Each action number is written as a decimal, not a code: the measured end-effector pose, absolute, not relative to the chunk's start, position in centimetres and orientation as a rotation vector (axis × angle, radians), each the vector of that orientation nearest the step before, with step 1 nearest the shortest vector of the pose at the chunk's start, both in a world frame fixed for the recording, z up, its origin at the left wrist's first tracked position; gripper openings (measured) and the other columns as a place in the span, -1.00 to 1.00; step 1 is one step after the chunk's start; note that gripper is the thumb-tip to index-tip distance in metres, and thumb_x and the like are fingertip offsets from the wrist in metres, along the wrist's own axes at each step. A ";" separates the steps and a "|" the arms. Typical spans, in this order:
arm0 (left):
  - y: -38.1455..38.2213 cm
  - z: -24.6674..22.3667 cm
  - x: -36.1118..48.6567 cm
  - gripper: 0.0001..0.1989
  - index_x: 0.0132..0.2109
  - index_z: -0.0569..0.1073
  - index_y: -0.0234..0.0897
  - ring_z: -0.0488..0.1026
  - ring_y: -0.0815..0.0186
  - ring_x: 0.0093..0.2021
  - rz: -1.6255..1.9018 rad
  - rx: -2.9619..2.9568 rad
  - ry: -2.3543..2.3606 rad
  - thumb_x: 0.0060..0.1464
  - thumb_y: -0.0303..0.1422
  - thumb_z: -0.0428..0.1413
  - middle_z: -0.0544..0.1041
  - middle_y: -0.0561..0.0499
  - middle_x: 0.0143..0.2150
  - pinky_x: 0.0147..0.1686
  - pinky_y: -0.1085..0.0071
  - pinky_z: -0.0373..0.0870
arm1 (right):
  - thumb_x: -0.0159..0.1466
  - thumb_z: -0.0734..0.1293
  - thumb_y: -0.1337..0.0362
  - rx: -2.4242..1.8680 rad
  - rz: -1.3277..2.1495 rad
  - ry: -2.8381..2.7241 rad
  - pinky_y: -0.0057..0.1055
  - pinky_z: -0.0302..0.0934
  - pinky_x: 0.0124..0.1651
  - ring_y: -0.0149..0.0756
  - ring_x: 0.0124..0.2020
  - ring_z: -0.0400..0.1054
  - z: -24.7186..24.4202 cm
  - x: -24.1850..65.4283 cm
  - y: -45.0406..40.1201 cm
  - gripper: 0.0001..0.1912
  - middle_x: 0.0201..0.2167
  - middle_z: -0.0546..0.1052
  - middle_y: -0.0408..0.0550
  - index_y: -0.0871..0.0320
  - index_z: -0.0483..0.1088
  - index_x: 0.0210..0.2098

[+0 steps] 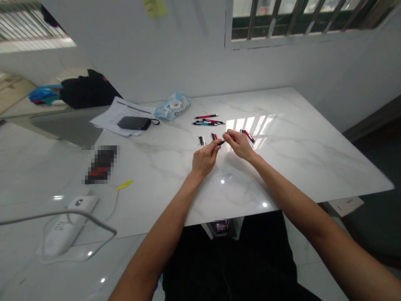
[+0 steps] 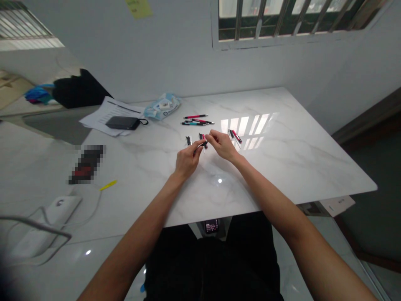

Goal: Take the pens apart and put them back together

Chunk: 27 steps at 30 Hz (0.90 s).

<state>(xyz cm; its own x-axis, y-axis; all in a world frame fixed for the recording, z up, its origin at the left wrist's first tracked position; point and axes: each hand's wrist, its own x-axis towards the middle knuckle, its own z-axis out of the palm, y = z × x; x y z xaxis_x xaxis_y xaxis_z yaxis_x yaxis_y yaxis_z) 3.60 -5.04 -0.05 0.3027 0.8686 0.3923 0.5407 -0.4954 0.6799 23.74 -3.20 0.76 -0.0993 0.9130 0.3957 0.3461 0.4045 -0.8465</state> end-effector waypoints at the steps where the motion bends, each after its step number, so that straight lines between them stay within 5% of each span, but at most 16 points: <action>1: -5.0 -0.1 3.6 -0.64 0.29 0.64 0.00 0.64 0.09 -0.15 1.044 2.149 1.266 0.48 -0.18 0.11 0.76 -0.07 0.00 -0.12 0.33 0.34 | 0.44 0.22 -0.43 -1.129 0.700 -1.664 -0.29 -0.02 -0.34 -0.32 -0.45 0.05 0.8 23.7 -3.2 -0.30 -0.52 0.15 -0.22 0.02 0.14 -0.46; 11: -4.6 -0.3 3.1 -0.64 0.25 0.65 -0.06 0.63 0.11 -0.17 0.984 2.282 1.368 0.52 -0.20 0.05 0.74 -0.08 -0.06 -0.19 0.34 0.32 | 0.47 0.29 -0.23 -1.135 0.674 -1.735 -0.31 0.14 -0.28 -0.28 -0.39 0.25 0.9 23.8 -3.6 -0.49 -0.44 0.42 -0.15 0.05 0.34 -0.36; 19: -4.8 0.0 3.3 -0.61 0.26 0.63 -0.15 0.64 0.16 -0.03 0.896 2.412 1.314 0.55 -0.16 0.02 0.69 -0.10 0.03 -0.06 0.35 0.47 | 0.46 0.19 -0.36 -1.289 0.595 -1.626 -0.28 -0.16 -0.36 -0.40 -0.52 -0.04 0.7 22.9 -3.9 -0.26 -0.61 0.03 -0.25 0.05 0.03 -0.58; 24: -4.5 -0.5 3.2 -0.63 0.21 0.66 -0.19 0.67 0.12 0.03 0.958 2.300 1.249 0.54 -0.20 0.02 0.73 -0.11 0.12 0.01 0.32 0.46 | 0.47 0.27 -0.24 -1.200 0.630 -1.655 -0.32 -0.09 -0.36 -0.39 -0.50 0.03 0.6 23.0 -3.7 -0.36 -0.58 0.12 -0.26 0.05 0.11 -0.53; 27: -4.4 -0.6 3.2 -0.61 0.18 0.67 -0.20 0.67 0.16 -0.15 0.962 2.232 1.290 0.55 -0.19 0.01 0.76 -0.10 -0.05 -0.12 0.35 0.41 | 0.45 0.35 -0.08 -1.089 0.700 -1.658 -0.35 0.05 -0.33 -0.37 -0.44 0.19 0.5 23.2 -3.6 -0.56 -0.50 0.33 -0.23 0.08 0.32 -0.41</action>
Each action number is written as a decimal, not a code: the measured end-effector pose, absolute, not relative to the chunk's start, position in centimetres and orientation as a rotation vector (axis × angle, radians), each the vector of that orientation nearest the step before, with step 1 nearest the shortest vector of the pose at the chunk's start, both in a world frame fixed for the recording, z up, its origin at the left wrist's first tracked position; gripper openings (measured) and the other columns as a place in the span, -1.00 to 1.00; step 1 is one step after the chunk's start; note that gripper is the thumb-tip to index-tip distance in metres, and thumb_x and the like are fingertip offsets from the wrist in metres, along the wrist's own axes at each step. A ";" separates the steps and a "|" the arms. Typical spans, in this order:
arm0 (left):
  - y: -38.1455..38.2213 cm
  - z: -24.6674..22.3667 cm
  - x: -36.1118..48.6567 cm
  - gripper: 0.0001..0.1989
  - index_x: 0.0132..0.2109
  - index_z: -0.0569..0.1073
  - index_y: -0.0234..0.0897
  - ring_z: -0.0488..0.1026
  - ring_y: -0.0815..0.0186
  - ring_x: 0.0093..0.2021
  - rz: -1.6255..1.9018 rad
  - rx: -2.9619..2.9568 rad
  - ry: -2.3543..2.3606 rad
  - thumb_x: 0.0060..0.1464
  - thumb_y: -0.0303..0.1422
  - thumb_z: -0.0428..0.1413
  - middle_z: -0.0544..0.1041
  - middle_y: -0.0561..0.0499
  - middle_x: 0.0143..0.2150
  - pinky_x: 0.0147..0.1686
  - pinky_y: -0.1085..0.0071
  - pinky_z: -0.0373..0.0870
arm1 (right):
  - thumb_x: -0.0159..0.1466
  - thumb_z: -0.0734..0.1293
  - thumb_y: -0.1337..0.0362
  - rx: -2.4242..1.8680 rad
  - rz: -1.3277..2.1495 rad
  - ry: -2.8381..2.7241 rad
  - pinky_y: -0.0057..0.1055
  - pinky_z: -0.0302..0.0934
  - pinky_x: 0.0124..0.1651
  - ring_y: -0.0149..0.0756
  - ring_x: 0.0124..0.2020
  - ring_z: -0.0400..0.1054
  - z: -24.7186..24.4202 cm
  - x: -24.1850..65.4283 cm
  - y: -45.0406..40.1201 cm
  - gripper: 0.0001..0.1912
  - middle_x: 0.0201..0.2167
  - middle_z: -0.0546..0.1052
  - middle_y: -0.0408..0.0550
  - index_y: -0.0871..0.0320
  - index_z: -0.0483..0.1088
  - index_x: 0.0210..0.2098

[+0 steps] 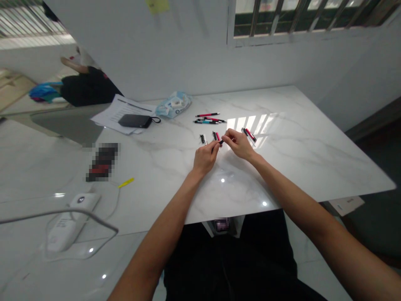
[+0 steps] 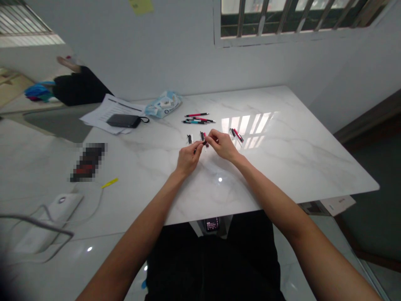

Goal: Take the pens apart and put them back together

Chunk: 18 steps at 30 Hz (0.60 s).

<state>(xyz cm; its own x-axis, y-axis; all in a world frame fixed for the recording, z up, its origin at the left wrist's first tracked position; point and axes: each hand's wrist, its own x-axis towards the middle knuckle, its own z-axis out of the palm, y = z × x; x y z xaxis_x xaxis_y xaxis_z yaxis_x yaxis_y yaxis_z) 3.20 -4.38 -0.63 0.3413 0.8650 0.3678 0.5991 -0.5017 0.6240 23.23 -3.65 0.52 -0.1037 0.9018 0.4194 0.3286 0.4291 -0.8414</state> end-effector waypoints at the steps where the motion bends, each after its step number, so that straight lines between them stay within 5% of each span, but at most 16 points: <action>1: -4.3 -0.6 3.2 -0.61 0.19 0.66 -0.20 0.64 0.19 -0.22 0.971 2.202 1.299 0.54 -0.19 0.01 0.75 -0.08 -0.14 -0.17 0.37 0.39 | 0.44 0.36 -0.04 -1.064 0.732 -1.651 -0.36 0.09 -0.31 -0.36 -0.41 0.25 0.5 23.3 -3.6 -0.63 -0.45 0.40 -0.21 0.09 0.38 -0.34; 6: -4.3 -0.7 3.3 -0.63 0.23 0.63 -0.19 0.48 0.32 -0.42 1.016 2.028 1.215 0.51 -0.18 0.05 0.57 0.08 -0.42 -0.28 0.43 0.31 | 0.36 0.44 0.04 -1.057 0.846 -1.555 -0.37 0.25 -0.26 -0.32 -0.34 0.41 0.2 23.2 -3.4 -0.75 -0.38 0.56 -0.15 0.11 0.54 -0.24; 12: -4.2 -0.9 3.4 -0.64 0.17 0.65 -0.21 0.41 0.37 -0.46 1.015 1.866 1.105 0.48 -0.17 0.06 0.51 0.10 -0.45 -0.36 0.46 0.30 | 0.23 0.60 -0.05 -0.933 1.047 -1.398 -0.30 0.41 -0.18 -0.30 -0.35 0.49 -0.5 23.3 -2.6 -0.61 -0.35 0.65 -0.12 0.11 0.60 -0.16; 18: -3.7 -1.1 3.5 -0.54 0.10 0.63 -0.28 0.29 0.42 -0.59 1.038 1.638 1.045 0.40 0.01 0.12 0.50 0.10 -0.51 -0.53 0.46 0.21 | 0.05 0.71 -0.02 -0.849 1.194 -1.224 -0.25 0.51 0.04 -0.21 -0.11 0.62 -0.6 23.8 -2.0 -0.51 -0.18 0.73 -0.07 0.05 0.58 -0.15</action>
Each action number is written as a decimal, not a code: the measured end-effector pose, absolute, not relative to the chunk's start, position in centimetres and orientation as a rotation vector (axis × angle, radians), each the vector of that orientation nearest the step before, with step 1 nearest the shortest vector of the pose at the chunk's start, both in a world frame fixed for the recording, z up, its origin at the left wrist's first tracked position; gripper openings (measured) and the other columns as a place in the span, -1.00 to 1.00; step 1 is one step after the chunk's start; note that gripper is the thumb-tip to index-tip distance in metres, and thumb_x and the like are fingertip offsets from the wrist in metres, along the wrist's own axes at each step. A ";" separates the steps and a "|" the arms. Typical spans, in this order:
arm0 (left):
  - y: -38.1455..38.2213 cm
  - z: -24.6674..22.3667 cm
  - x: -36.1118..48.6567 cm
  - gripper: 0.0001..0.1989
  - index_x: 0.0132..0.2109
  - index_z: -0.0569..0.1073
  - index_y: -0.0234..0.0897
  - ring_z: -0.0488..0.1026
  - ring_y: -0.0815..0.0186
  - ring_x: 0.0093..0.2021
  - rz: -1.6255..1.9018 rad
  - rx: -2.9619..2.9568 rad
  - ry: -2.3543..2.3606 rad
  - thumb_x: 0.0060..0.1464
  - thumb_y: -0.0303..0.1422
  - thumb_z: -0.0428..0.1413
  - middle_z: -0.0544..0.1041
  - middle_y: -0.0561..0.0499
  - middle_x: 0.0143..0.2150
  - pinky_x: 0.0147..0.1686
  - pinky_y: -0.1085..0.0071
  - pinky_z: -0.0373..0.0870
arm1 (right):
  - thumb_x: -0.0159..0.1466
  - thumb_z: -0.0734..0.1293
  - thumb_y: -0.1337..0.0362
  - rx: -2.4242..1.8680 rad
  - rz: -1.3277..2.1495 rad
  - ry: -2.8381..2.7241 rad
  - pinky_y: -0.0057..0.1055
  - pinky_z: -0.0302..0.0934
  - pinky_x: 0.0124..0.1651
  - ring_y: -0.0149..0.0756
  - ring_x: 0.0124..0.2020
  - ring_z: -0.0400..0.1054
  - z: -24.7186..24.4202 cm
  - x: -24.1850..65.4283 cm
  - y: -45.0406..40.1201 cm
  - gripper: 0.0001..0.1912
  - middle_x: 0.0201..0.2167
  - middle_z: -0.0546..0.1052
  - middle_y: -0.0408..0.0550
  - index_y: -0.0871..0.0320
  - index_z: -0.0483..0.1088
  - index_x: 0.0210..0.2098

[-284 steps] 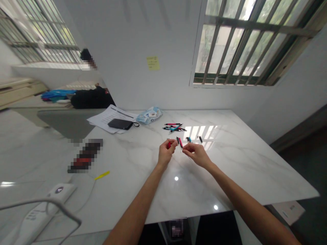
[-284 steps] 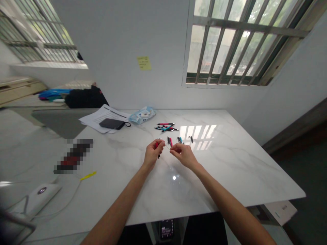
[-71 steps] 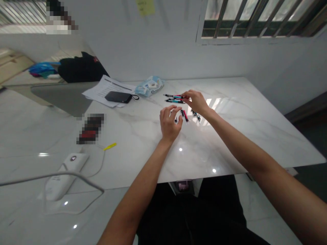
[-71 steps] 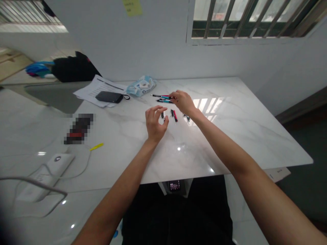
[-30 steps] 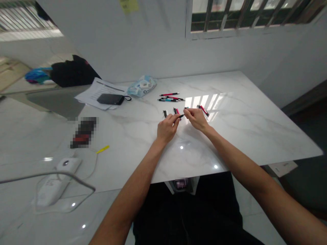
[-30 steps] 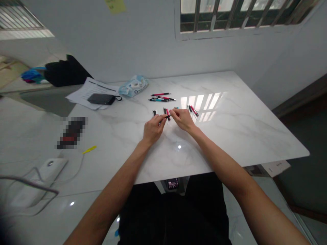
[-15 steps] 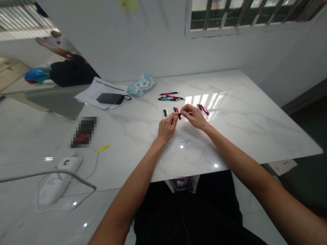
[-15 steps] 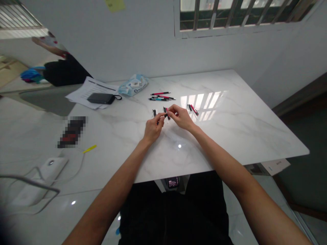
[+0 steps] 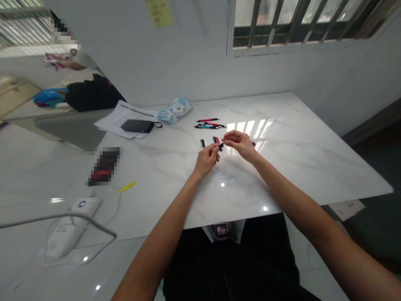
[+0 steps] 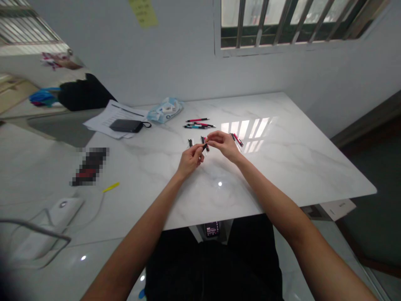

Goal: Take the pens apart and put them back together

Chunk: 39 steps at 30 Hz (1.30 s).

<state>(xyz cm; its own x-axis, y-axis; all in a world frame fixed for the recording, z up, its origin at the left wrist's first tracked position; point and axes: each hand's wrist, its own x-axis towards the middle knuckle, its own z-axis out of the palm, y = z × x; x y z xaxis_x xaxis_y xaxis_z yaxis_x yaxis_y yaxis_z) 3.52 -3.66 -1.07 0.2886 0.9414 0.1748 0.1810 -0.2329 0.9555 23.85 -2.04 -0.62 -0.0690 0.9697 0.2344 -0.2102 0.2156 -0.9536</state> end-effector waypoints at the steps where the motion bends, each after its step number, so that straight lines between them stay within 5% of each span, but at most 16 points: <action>1: -3.6 -1.1 3.5 -0.52 0.09 0.63 -0.28 0.27 0.43 -0.61 1.038 1.600 1.032 0.39 0.04 0.14 0.50 0.11 -0.52 -0.55 0.46 0.19 | 0.07 0.70 0.00 -0.853 1.176 -1.212 -0.25 0.52 0.04 -0.21 -0.11 0.62 -0.6 24.2 -1.8 -0.53 -0.17 0.73 -0.07 0.05 0.58 -0.15; 13: -2.8 -0.4 2.9 -0.45 -0.01 0.57 -0.29 0.20 0.47 -0.65 1.120 1.411 1.026 0.24 0.15 0.19 0.51 0.10 -0.51 -0.63 0.47 0.10 | 0.16 0.46 0.30 -1.612 0.286 -1.220 -0.12 0.52 0.09 -0.11 -0.18 0.66 -1.5 37.4 3.0 -0.73 -0.23 0.74 0.02 0.13 0.61 -0.12; 23: -2.6 -0.6 2.5 -0.49 -0.01 0.59 -0.27 0.27 0.45 -0.61 1.149 1.499 1.081 0.30 0.11 0.17 0.54 0.10 -0.49 -0.57 0.48 0.16 | 0.19 0.50 0.29 -1.879 0.406 -1.320 -0.24 0.45 0.08 -0.15 -0.14 0.62 -3.0 39.0 2.2 -0.59 -0.06 0.74 0.19 0.27 0.64 0.02; 32: -2.5 -0.6 2.5 -0.51 0.01 0.59 -0.27 0.22 0.46 -0.61 1.152 1.453 1.045 0.28 0.08 0.18 0.51 0.11 -0.48 -0.57 0.47 0.14 | 0.31 0.50 0.07 -2.143 0.289 -1.623 -0.27 0.31 -0.17 -0.11 -0.26 0.57 -0.1 35.6 -5.0 -0.77 -0.28 0.72 0.04 0.11 0.68 -0.26; 39: -2.7 -0.3 2.6 -0.53 -0.01 0.58 -0.27 0.22 0.45 -0.60 1.139 1.473 1.045 0.29 0.07 0.17 0.52 0.10 -0.47 -0.55 0.47 0.15 | 0.36 0.47 0.17 -2.208 0.294 -1.731 -0.28 0.28 -0.18 -0.07 -0.22 0.60 -0.9 32.3 -8.1 -0.85 -0.27 0.73 0.04 0.09 0.66 -0.24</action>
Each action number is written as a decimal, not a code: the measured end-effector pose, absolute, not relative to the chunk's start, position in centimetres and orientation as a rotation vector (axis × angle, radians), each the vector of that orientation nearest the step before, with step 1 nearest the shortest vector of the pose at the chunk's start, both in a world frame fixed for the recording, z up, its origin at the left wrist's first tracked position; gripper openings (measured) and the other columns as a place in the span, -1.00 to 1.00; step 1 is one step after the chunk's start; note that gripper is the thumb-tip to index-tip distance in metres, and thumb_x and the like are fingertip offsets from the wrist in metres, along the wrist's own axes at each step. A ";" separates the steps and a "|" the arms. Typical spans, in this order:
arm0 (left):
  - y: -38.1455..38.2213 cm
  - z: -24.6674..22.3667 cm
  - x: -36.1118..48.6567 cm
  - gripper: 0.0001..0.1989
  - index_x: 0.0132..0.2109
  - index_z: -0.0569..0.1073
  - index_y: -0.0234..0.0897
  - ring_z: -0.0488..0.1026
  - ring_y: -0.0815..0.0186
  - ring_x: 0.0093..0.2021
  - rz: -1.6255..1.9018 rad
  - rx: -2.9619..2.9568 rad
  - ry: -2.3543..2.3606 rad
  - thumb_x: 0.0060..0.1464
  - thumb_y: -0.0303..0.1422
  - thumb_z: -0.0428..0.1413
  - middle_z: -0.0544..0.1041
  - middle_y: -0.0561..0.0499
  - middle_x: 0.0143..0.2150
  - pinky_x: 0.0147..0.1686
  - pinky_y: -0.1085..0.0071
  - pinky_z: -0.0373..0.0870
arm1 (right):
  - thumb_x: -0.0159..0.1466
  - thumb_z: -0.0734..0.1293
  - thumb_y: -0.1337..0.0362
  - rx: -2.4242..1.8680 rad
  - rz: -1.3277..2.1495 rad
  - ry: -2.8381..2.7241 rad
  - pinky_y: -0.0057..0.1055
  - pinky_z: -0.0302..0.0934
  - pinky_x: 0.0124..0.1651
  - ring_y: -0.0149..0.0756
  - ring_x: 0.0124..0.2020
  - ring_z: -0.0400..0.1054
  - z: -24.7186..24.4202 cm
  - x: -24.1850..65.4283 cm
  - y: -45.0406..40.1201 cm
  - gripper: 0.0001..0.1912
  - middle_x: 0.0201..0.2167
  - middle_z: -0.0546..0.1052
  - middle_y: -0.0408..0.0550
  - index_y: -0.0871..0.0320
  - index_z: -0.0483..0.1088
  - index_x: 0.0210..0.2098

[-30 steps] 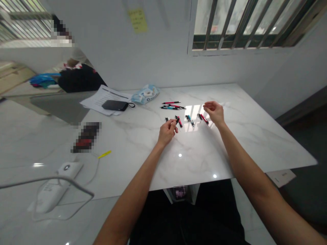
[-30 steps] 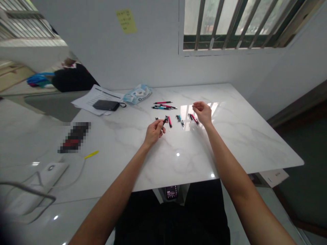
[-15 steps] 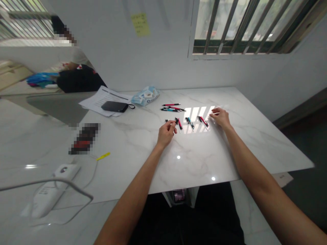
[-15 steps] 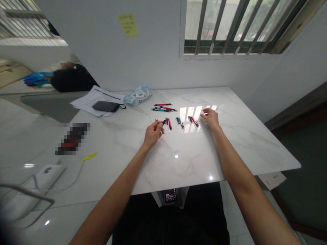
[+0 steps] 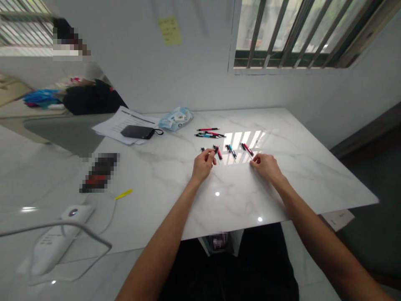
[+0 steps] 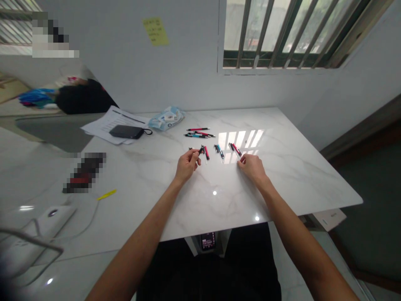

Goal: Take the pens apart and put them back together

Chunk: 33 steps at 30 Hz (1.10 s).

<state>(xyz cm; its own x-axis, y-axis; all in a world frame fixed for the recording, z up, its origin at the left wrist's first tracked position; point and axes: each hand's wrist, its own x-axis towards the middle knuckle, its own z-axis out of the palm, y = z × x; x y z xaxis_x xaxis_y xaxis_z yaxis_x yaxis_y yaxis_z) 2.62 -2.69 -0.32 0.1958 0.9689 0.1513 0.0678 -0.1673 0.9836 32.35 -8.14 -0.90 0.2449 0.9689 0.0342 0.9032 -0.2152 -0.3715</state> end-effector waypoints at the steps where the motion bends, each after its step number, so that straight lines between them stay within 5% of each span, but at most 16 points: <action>1: -2.7 -0.3 2.6 -0.53 -0.01 0.58 -0.27 0.22 0.45 -0.60 1.137 1.480 1.045 0.30 0.06 0.17 0.52 0.09 -0.47 -0.55 0.47 0.15 | 0.38 0.44 0.18 -2.205 0.271 -1.738 -0.27 0.28 -0.17 -0.06 -0.22 0.60 -1.0 32.1 -8.1 -0.85 -0.26 0.74 0.05 0.10 0.66 -0.22; 10: -2.5 -0.6 2.3 -0.52 -0.02 0.60 -0.26 0.19 0.45 -0.60 1.149 1.489 1.053 0.31 0.08 0.15 0.50 0.10 -0.47 -0.57 0.47 0.12 | 0.40 0.40 0.24 -2.079 0.263 -1.771 -0.30 0.30 -0.17 -0.10 -0.25 0.58 -1.2 31.6 -7.0 -0.83 -0.27 0.72 0.04 0.12 0.67 -0.16; 17: -2.5 -0.5 2.4 -0.53 -0.04 0.59 -0.26 0.21 0.44 -0.60 1.154 1.483 1.053 0.29 0.08 0.16 0.51 0.10 -0.48 -0.56 0.48 0.14 | 0.37 0.41 0.29 -2.034 0.185 -1.661 -0.27 0.37 -0.01 -0.12 -0.15 0.58 -2.0 33.1 -4.7 -0.67 -0.09 0.72 0.13 0.22 0.64 0.08; 33: -2.4 -0.8 2.7 -0.57 -0.01 0.60 -0.27 0.23 0.43 -0.56 1.170 1.466 1.035 0.25 0.00 0.19 0.51 0.09 -0.46 -0.52 0.46 0.16 | 0.36 0.43 0.26 -1.960 0.334 -1.671 -0.26 0.38 -0.07 -0.15 -0.25 0.59 -1.7 32.4 -5.3 -0.75 -0.24 0.73 0.03 0.16 0.68 -0.02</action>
<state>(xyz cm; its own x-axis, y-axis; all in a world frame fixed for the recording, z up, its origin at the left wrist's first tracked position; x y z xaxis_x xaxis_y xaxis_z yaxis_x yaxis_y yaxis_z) 2.74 -2.37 -0.81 0.1808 0.9688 0.1695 0.0503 -0.1812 0.9822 32.38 -5.32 -1.72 0.2016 0.9675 0.1527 0.8341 -0.0879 -0.5445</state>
